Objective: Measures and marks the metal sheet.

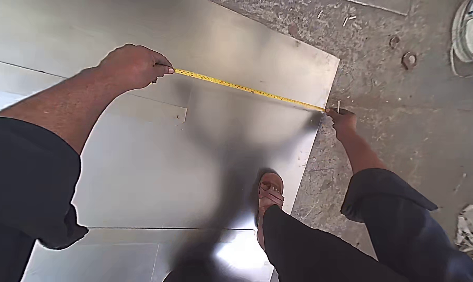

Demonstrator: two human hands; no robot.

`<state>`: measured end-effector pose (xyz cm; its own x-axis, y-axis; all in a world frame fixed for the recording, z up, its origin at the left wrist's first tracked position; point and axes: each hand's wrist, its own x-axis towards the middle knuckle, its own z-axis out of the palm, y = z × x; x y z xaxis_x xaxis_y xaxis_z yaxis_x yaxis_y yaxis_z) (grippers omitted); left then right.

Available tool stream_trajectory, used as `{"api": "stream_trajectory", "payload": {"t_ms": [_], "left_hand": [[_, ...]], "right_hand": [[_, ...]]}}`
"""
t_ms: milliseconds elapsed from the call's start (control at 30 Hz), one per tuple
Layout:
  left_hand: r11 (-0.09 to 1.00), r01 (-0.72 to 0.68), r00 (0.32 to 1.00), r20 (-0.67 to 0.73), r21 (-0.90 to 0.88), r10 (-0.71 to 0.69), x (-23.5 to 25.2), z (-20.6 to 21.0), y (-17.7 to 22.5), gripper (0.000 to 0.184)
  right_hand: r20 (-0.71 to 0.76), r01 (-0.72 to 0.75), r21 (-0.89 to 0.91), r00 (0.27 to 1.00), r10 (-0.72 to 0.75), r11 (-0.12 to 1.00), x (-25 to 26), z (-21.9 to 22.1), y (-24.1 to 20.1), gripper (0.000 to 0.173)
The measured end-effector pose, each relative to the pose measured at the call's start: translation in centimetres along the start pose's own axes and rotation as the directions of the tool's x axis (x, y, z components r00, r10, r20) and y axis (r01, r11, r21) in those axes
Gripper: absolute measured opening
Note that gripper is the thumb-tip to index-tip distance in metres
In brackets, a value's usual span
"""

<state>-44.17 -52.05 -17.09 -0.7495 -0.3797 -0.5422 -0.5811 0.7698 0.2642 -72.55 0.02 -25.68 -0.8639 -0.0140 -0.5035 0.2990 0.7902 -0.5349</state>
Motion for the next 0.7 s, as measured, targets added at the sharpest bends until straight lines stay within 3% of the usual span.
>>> {"api": "stream_trajectory", "payload": {"t_ms": [200,467,633,700], "left_hand": [[0.973,0.068,0.997,-0.051,0.223,-0.058,10.1,2.5,0.8,0.033],[0.957,0.140,0.987,0.042,0.254,-0.156,12.1,2.0,3.6,0.029],[0.944,0.182,0.971,0.103,0.274,-0.216,12.8,1.2,3.6,0.026],[0.950,0.164,0.968,0.141,0.266,-0.207,13.2,1.2,3.4,0.025]], "right_hand": [[-0.049,-0.001,-0.084,0.999,-0.003,0.996,3.5,1.4,-1.1,0.026],[-0.025,-0.108,0.005,0.994,0.108,0.994,4.9,1.0,-0.3,0.031],[0.027,-0.027,-0.015,0.999,0.027,1.000,5.2,0.9,-0.5,0.024],[0.023,0.011,-0.037,1.000,-0.010,0.999,4.7,0.4,-1.0,0.029]]}}
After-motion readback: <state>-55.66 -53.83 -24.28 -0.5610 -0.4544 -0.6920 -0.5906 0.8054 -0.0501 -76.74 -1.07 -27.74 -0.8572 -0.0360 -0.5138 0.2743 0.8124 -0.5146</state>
